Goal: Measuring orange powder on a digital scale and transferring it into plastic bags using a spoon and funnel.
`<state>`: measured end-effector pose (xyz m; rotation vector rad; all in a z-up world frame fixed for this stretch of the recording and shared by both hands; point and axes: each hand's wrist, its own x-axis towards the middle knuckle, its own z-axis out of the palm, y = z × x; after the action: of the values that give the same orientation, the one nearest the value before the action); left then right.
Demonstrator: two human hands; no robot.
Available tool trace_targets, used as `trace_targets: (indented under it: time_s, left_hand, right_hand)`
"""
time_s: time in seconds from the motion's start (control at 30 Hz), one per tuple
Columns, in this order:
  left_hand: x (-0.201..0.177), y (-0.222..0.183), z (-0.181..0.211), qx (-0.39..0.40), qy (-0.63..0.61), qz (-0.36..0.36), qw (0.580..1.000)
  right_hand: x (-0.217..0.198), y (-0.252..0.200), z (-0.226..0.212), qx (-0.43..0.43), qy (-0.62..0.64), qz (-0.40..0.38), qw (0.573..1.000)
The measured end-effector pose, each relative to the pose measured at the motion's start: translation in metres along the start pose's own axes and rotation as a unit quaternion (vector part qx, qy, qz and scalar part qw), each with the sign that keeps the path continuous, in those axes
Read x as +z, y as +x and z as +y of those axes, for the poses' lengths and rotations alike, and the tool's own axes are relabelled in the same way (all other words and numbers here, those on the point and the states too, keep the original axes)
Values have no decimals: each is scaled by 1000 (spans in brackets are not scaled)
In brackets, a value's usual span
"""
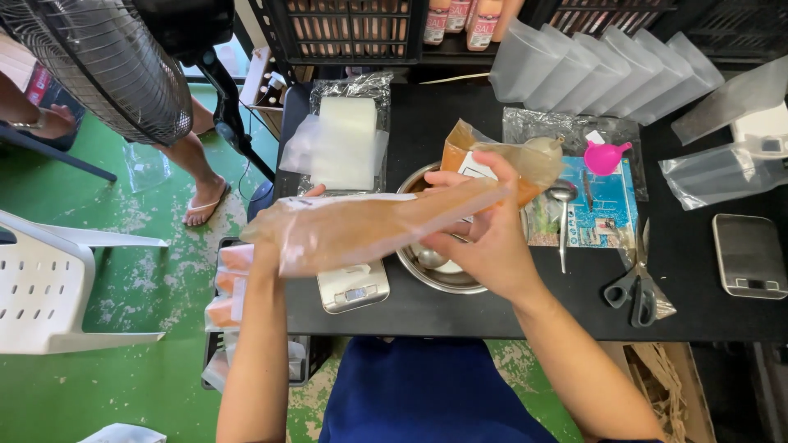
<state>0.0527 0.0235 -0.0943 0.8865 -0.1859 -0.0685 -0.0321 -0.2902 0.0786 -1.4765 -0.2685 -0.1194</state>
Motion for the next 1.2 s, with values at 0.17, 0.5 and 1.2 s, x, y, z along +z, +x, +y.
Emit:
trace_targets:
  time_s: [0.17, 0.5, 1.2]
  left_hand:
    - [-3, -10, 2, -10, -21, 9, 1000]
    - [-10, -16, 9, -40, -70, 19, 997]
    - [58, -19, 96, 244, 509, 38, 825]
  right_hand:
    - [-5, 9, -5, -23, -34, 11, 999]
    - [-8, 20, 4, -54, -155, 57, 985]
    - [-10, 36, 6, 6, -117, 65, 991]
